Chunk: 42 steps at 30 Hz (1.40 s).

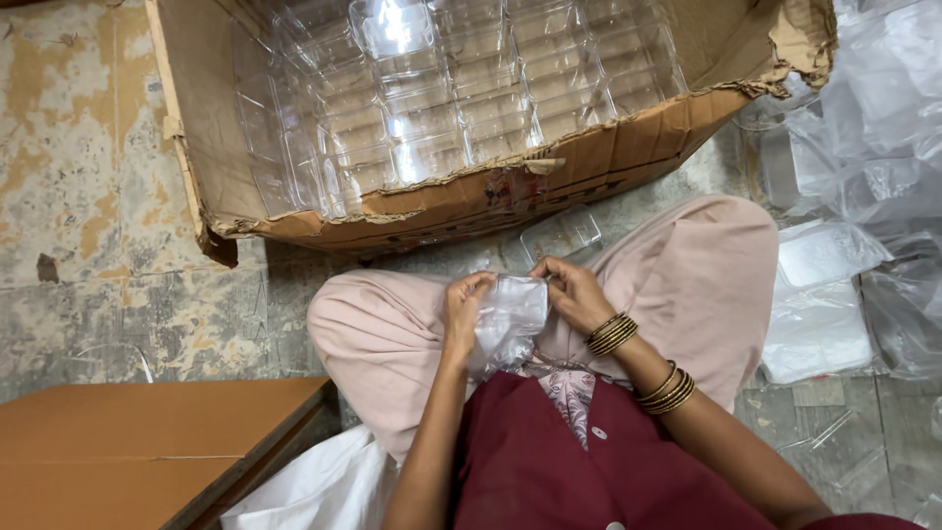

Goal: The person sits on the floor and removes clear plastic containers from plastic bags one at a time, then stacks the containers into an open cardboard box. They occasionally set a filled bag aside and reach for another bag of containers.

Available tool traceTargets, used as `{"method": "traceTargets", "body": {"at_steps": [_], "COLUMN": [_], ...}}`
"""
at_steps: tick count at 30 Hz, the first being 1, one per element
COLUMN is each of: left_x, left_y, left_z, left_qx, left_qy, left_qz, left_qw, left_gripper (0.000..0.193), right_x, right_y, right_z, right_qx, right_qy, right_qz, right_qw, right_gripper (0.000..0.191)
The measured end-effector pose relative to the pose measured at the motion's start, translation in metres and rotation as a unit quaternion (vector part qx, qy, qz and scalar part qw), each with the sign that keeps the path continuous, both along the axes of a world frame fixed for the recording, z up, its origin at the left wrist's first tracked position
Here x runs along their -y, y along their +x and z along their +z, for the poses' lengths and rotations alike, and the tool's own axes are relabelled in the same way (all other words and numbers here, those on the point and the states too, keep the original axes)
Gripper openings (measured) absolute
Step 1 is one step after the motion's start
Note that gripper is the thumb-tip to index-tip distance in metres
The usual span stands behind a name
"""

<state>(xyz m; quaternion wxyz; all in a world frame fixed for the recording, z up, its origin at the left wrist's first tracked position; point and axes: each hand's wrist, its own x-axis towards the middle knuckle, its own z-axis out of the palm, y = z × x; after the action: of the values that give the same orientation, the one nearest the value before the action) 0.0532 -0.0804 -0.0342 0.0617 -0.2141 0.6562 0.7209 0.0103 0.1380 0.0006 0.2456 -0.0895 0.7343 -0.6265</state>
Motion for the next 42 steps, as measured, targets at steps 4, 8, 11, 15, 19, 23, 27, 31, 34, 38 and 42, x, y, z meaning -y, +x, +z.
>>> {"method": "traceTargets", "body": {"at_steps": [4,8,11,15,19,23,27,31,34,38,42], "left_x": [-0.005,-0.007,-0.002,-0.007,-0.009,0.002,0.017,0.026,0.025,0.021,0.022], "left_y": [0.006,0.012,0.022,0.024,0.012,0.000,-0.005,0.002,0.008,0.009,0.001], "left_z": [0.001,0.020,0.032,0.024,0.012,0.009,0.012,0.018,0.022,0.028,0.029], "left_qx": [-0.036,-0.105,-0.271,-0.142,-0.068,-0.034,-0.003,-0.009,-0.013,-0.008,-0.013], "left_qy": [-0.249,-0.313,-0.224,-0.111,-0.072,-0.069,-0.075,-0.077,-0.089,-0.103,-0.135], "left_qz": [-0.019,-0.054,-0.053,-0.090,-0.127,-0.142,-0.121,-0.103,-0.100,-0.111,-0.133], "left_qw": [0.968,0.942,0.935,0.980,0.987,0.987,0.990,0.992,0.991,0.988,0.982], "left_gripper": [0.022,0.029,0.029,0.028,0.026,0.025,0.025,0.024,0.023,0.023,0.022], "right_x": [0.007,0.012,0.001,-0.022,-0.077,-0.218,-0.346,-0.419,-0.433,-0.383,-0.281], "right_y": [0.010,0.004,0.002,0.020,0.009,-0.038,-0.089,-0.144,-0.148,-0.103,-0.045], "right_z": [-0.041,-0.068,-0.063,-0.028,0.013,0.054,0.093,0.105,0.084,0.027,-0.015], "right_qx": [-0.133,0.131,0.012,0.252,0.209,0.002,-0.157,-0.244,-0.188,-0.305,0.061], "right_qy": [0.200,0.017,-0.051,-0.279,-0.316,-0.236,-0.291,-0.298,-0.225,0.469,0.619], "right_qz": [0.082,0.040,0.108,0.007,-0.133,-0.393,-0.585,-0.560,-0.516,-0.401,-0.368], "right_qw": [0.967,0.990,0.993,0.927,0.916,0.889,0.741,0.733,0.805,0.725,0.692], "right_gripper": [0.040,0.041,0.032,0.010,0.009,0.012,0.019,0.012,0.025,0.060,0.101]}}
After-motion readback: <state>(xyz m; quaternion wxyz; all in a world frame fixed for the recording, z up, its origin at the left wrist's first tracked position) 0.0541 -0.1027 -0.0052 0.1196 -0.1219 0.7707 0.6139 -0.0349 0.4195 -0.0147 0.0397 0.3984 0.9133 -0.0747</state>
